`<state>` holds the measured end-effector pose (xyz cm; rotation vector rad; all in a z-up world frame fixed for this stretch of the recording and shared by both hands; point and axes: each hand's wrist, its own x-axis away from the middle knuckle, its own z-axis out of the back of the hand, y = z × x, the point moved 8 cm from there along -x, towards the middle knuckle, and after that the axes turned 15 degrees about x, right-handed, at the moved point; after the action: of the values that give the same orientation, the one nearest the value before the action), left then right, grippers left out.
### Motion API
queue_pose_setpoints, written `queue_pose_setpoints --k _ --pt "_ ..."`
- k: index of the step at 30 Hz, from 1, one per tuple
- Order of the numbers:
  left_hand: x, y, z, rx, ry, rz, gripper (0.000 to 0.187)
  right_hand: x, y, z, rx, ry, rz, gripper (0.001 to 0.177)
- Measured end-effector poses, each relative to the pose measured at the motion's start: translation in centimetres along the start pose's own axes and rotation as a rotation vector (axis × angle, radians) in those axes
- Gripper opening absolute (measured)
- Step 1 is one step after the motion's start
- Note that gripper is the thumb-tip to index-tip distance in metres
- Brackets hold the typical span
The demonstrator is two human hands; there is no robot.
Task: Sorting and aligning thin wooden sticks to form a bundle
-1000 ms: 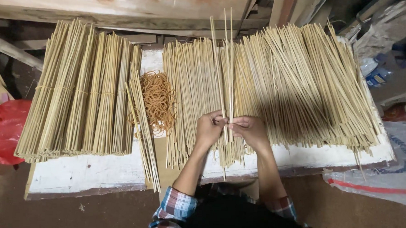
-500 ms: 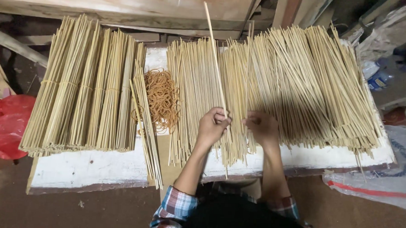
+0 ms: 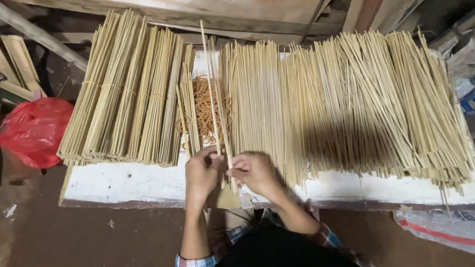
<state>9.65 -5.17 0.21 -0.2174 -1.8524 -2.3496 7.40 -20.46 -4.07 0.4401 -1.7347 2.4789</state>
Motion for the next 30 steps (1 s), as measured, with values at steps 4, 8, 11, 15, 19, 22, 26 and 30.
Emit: queue_pose_setpoints --k 4,8,11,15,19,22,26,30 --pt "-0.1 -2.5 4.0 -0.118 0.066 0.038 0.026 -0.8 -1.0 -5.6 0.104 -0.063 0.039 0.034" --pt "-0.7 -5.3 5.5 -0.408 0.134 0.049 0.028 -2.6 0.1 -8.0 0.361 -0.053 0.099 0.039" --pt "0.0 -2.1 4.0 -0.423 0.152 0.018 0.031 -1.0 -2.6 -4.8 0.472 0.042 0.153 0.031" --pt "0.2 1.5 -2.2 -0.240 -0.016 -0.057 0.022 -0.3 1.6 4.3 0.480 0.342 0.023 0.023" --pt "-0.5 2.1 -8.7 -0.184 -0.180 -0.088 0.022 2.1 3.7 12.2 0.843 0.558 -0.190 0.047" --pt "-1.7 1.0 -13.1 -0.203 -0.299 -0.178 0.019 1.5 6.0 13.7 0.764 0.512 -0.225 0.025" --pt "-2.1 1.1 -14.9 -0.224 -0.322 -0.217 0.019 -0.9 8.4 13.7 0.522 0.442 -0.252 0.043" --pt "-2.3 1.6 -15.1 -0.247 -0.313 -0.224 0.018 -0.2 6.4 14.5 0.196 0.375 -0.277 0.050"
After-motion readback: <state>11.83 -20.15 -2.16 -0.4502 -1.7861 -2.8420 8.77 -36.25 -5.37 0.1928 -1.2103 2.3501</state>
